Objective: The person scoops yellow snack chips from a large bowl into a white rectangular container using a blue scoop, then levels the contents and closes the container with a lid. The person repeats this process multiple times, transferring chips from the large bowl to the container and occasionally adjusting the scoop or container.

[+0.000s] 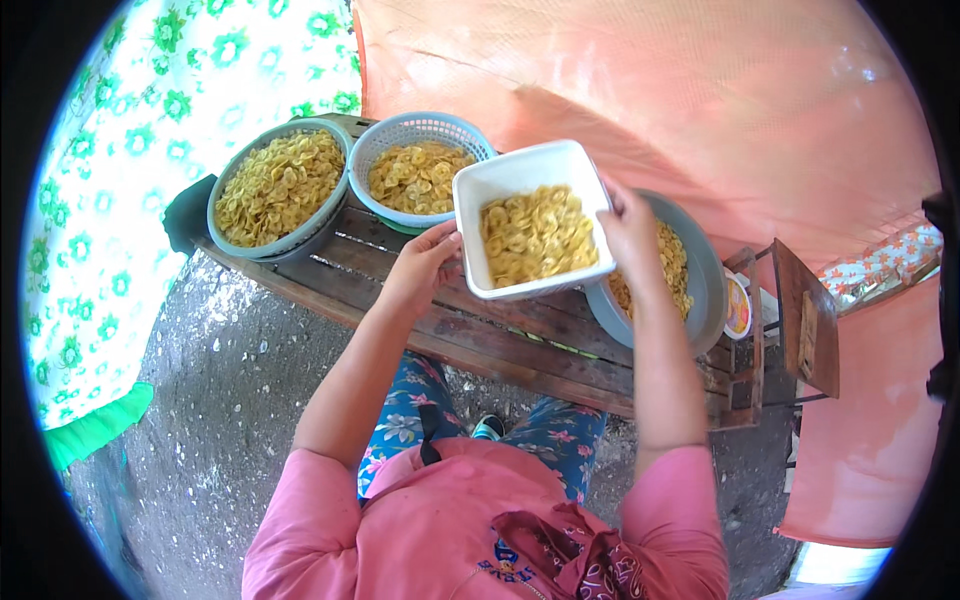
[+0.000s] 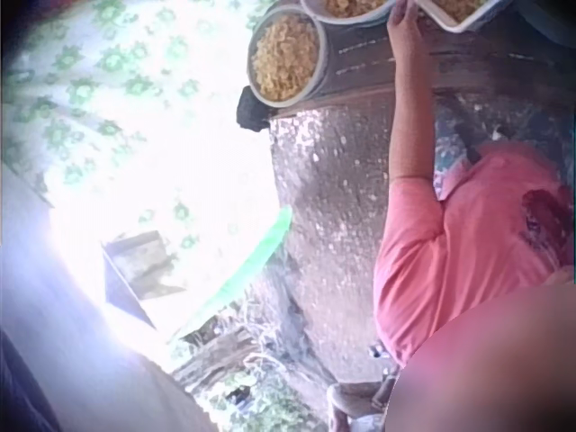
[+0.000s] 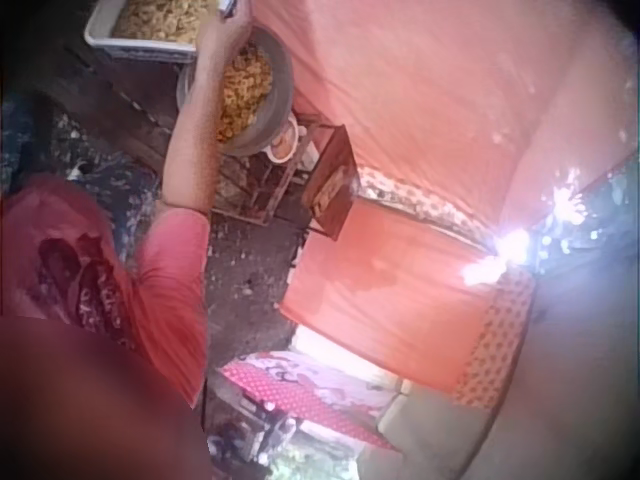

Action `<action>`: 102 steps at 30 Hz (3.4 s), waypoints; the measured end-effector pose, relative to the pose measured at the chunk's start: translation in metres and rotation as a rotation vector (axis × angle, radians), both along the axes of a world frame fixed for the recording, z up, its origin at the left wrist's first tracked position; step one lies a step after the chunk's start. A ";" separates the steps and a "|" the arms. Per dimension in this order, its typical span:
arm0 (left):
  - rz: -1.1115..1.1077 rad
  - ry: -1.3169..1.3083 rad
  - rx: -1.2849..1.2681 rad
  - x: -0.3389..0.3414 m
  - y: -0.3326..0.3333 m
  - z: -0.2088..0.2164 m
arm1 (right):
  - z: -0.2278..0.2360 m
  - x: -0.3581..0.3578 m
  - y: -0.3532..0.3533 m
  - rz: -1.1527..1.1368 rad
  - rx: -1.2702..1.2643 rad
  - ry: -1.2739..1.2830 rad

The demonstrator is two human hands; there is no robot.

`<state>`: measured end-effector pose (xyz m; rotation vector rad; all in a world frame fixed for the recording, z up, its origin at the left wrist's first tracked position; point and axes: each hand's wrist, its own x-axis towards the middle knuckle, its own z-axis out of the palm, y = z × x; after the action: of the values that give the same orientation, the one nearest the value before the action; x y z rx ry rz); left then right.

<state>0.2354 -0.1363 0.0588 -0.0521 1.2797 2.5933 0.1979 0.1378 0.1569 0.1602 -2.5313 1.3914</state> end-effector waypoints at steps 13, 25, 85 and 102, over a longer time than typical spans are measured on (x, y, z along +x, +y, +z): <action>0.550 -0.298 -0.021 -0.057 -0.040 -0.031 | 0.100 -0.139 -0.195 0.154 1.194 0.441; 0.473 -0.238 -0.004 -0.060 -0.051 -0.027 | 0.056 -0.125 -0.250 0.309 1.372 0.735; 0.487 -0.303 -0.041 -0.063 -0.048 -0.040 | 0.041 -0.112 -0.159 0.174 1.158 0.653; 0.176 -0.124 -0.132 0.028 0.007 -0.006 | -0.002 0.056 -0.002 -0.084 -0.233 0.094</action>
<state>0.2635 -0.1293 0.0529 -0.3599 1.4573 2.5964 0.2536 0.1360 0.1551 0.0733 -2.2529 1.5914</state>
